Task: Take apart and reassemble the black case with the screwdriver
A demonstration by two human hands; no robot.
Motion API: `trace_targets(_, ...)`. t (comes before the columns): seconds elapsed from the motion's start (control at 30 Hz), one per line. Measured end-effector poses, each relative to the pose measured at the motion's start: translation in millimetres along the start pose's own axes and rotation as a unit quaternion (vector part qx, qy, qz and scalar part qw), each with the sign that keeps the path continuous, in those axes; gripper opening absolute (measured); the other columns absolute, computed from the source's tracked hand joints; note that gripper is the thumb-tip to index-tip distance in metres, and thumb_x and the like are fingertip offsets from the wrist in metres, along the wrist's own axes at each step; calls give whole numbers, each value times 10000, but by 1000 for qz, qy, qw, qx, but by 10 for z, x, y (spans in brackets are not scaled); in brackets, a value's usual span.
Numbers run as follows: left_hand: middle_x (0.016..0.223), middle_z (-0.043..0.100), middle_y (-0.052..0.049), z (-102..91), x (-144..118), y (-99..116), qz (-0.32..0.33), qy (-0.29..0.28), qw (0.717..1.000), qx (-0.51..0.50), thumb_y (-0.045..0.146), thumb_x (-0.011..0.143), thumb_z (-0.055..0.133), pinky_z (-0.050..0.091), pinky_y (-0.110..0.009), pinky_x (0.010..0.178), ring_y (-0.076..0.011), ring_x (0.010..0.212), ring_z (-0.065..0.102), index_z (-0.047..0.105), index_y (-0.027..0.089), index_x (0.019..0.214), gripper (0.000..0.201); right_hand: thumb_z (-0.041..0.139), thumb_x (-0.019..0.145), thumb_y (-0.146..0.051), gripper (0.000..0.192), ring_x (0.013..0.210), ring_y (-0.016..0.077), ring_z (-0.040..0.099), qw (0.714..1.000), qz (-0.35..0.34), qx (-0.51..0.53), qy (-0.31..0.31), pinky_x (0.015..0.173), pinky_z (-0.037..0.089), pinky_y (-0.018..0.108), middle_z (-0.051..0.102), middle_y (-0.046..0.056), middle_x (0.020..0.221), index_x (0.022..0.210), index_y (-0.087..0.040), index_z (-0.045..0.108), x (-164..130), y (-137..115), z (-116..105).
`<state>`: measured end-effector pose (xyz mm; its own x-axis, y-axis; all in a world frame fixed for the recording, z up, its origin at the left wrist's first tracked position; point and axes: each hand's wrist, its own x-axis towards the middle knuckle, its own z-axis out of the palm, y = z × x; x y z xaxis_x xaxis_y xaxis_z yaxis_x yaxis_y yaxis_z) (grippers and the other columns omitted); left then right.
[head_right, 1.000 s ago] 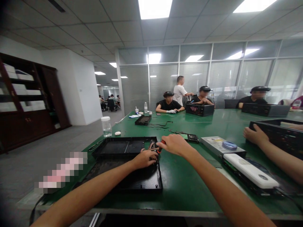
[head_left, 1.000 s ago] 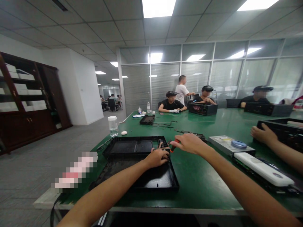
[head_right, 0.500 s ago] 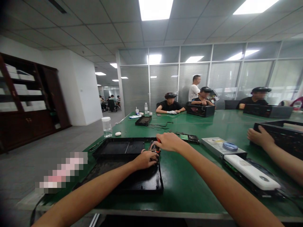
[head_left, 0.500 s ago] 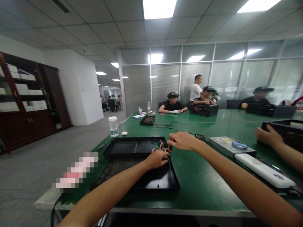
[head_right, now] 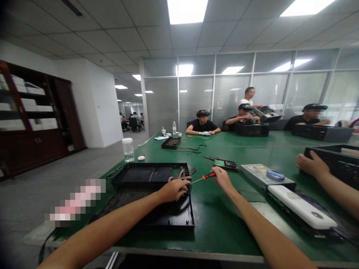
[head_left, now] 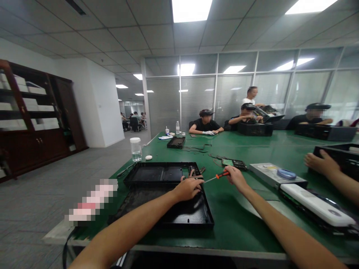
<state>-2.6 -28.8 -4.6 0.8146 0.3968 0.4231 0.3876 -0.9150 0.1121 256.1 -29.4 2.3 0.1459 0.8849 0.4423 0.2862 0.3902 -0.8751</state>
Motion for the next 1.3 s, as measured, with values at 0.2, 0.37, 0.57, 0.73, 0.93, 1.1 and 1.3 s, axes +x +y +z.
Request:
trace_targets(0.2, 882, 610, -49, 5, -7, 12, 56, -15, 997, 47, 197, 823, 478, 398, -277, 830, -163, 879, 558, 533, 181, 1062, 246, 442, 758, -476, 270, 325, 75, 310, 961, 88, 254, 65, 296, 266, 197, 334, -85, 444, 677, -220, 412, 60, 271, 60)
trace_targets(0.37, 840, 607, -47, 49, -63, -1, 111, -54, 989, 79, 232, 790, 529, 414, -248, 769, -158, 799, 563, 561, 192, 1052, 267, 470, 764, -349, 149, 426, 81, 434, 941, 129, 312, 25, 362, 393, 206, 527, -4, 629, 757, -201, 486, 6, 153, 210)
trace_targets(0.57, 883, 601, -81, -165, -9, 32, 151, -34, 979, 134, 261, 831, 471, 405, -287, 795, -186, 853, 551, 527, 162, 1084, 277, 584, 666, -223, 140, 495, 78, 444, 957, 55, 285, -20, 444, 415, 215, 513, -14, 722, 745, -208, 470, -89, -131, 307)
trace_targets(0.73, 942, 598, -74, -613, -35, -160, 62, -32, 983, 168, 285, 820, 481, 413, -272, 749, -188, 849, 554, 499, 177, 1110, 310, 475, 798, -353, 165, 509, 113, 468, 965, -91, -64, -238, 478, 387, 245, 526, -3, 651, 740, -202, 511, -661, -601, 370)
trace_targets(0.93, 817, 625, -33, -876, -354, -673, -117, -188, 971, 93, 363, 727, 602, 394, -194, 623, -148, 726, 566, 603, 157, 961, 312, 536, 786, -281, 368, 826, 202, 592, 839, -227, -379, -317, 704, 439, 282, 611, 59, 1007, 1147, -247, 477, -1657, -931, 315)
trace_targets(1.1, 776, 630, -6, -759, -538, -931, -148, -215, 965, -38, 452, 778, 527, 369, -162, 589, -112, 686, 558, 649, 156, 895, 340, 520, 743, -126, 404, 836, 192, 598, 813, -262, -436, -281, 720, 447, 266, 608, 63, 1034, 1136, -202, 466, -1824, -879, 260)
trace_targets(1.3, 772, 618, -4, -619, -482, -942, -77, -199, 975, 63, 269, 692, 639, 378, -188, 632, -137, 713, 551, 648, 167, 838, 179, 498, 675, -70, 223, 770, 182, 566, 798, -224, -465, -312, 650, 395, 269, 603, 11, 860, 835, -218, 544, -1783, -725, 315)
